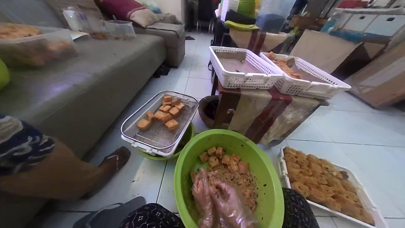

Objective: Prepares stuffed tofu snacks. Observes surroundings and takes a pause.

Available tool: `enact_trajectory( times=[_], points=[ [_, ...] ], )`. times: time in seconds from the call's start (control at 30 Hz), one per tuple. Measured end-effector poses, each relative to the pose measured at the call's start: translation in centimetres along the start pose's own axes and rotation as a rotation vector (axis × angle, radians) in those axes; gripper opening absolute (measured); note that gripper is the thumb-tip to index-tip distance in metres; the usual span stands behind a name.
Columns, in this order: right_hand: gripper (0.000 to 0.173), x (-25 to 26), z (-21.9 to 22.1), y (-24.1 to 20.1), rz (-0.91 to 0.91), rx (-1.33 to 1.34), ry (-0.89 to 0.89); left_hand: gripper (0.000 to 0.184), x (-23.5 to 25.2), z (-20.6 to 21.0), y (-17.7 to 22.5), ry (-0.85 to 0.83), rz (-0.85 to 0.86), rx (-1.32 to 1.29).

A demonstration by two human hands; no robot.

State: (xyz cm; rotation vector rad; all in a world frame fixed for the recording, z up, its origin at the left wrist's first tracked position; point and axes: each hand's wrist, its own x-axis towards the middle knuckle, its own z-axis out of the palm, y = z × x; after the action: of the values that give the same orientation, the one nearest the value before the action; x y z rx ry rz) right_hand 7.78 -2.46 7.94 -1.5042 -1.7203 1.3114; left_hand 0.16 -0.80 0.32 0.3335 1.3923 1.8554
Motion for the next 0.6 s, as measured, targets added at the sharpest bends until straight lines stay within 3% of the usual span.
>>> enact_trajectory(
  times=[0.13,0.2,0.27,0.37,0.47,0.6],
  points=[
    [0.030,1.2,-0.2,1.7,0.077,0.160,0.047,0.056,-0.4,0.0,-0.3,-0.197,0.155,-0.052],
    [0.028,1.1,-0.3,2.1,0.088,0.190,0.112,0.053,-0.2,0.0,-0.5,-0.287,0.210,-0.012],
    [0.029,0.6,-0.4,1.8,0.032,0.165,0.152,0.043,-0.3,0.1,-0.3,-0.220,0.219,0.078],
    [0.027,-0.3,-0.1,1.5,-0.076,0.107,0.143,0.054,0.4,0.1,0.0,-0.057,0.043,0.083],
    [0.020,0.2,0.9,3.0,-0.191,-0.019,0.204,0.060,0.8,-0.7,-0.5,-0.079,-0.163,-0.121],
    [0.018,1.8,1.5,3.9,-0.161,-0.194,0.200,0.050,-0.1,-0.7,0.3,-0.097,-0.256,-0.146]
  ],
)
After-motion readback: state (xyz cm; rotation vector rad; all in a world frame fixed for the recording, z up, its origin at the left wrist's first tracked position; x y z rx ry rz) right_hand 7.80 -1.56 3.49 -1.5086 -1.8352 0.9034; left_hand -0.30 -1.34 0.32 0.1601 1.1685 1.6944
